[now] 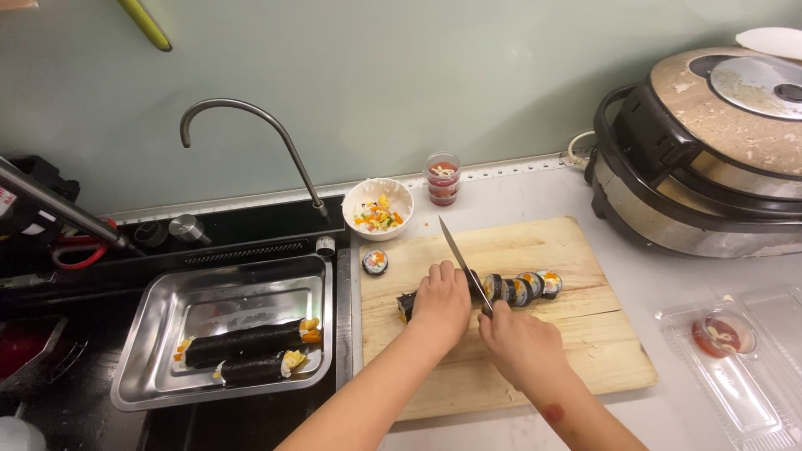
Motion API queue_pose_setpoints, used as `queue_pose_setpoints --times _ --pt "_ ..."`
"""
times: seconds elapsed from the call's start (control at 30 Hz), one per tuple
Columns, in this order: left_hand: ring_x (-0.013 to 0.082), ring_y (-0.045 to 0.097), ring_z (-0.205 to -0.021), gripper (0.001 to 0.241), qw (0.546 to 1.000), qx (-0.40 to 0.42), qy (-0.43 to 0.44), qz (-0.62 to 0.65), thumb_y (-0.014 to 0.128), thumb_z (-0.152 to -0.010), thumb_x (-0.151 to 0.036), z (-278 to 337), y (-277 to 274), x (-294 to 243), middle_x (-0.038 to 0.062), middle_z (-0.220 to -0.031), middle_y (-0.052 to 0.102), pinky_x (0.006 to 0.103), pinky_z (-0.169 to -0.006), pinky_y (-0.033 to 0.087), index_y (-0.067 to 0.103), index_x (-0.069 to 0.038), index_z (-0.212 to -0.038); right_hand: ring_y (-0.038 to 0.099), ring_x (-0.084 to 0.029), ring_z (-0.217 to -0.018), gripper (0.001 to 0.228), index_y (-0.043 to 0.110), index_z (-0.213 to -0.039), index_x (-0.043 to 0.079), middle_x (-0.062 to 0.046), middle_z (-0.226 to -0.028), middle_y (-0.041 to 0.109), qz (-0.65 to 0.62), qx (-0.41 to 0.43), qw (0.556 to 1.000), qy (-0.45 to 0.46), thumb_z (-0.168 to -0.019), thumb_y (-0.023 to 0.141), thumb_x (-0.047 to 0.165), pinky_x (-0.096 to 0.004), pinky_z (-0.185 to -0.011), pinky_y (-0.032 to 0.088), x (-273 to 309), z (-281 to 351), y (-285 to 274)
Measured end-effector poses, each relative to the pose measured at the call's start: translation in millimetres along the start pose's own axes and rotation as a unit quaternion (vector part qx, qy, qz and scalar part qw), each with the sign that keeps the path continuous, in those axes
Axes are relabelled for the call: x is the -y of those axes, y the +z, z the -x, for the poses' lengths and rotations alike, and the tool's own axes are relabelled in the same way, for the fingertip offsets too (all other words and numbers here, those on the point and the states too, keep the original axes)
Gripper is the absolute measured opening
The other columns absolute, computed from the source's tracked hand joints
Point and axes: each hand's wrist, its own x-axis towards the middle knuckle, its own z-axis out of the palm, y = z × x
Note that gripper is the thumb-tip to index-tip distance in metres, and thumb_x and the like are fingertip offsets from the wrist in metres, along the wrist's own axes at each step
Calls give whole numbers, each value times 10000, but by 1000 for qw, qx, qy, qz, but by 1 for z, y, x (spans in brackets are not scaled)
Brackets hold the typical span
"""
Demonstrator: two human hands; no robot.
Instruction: Slice kimbap rolls on a cutting board and pack them into plastic take-out containers.
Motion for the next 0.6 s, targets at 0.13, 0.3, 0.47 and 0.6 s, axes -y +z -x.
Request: queue_pose_setpoints --times 0.13,0.3,0.47,0.6 --pt "362 489 -1136 464 998 -39 -30 26 651 -815 -100 -3 3 0 236 -1224 496 413 -954 446 526 106 -1211 716 -359 -719 356 583 -899 93 -137 -711 728 3 31 999 3 -1005 457 408 -502 -678 561 0 19 -15" --pt "348 484 -1142 450 1000 -1 -30 5 645 -821 -114 -3 2 -2 235 -1230 492 392 -969 442 536 104 -1199 734 -342 -779 393 565 -989 116 -120 -760 747 22 132 988 76 -996 421 482 -491 -721 578 -7 32 -15" --pt "355 484 -1142 439 999 -28 -36 5 640 -823 -125 -7 7 -4 234 -1242 494 404 -958 448 549 95 -1193 724 -367 -778 366 588 -952 96 -144 -782 739 -26 81 996 30 -998 442 428 -514 -730 561 -5 -4 8" --pt "350 484 -1156 431 998 -33 -49 9 633 -821 -112 -10 9 -3 225 -1251 494 401 -957 459 555 87 -1195 718 -371 -781 367 578 -977 106 -152 -791 735 -19 74 996 41 -1005 438 444 -515 -734 563 -9 16 10"
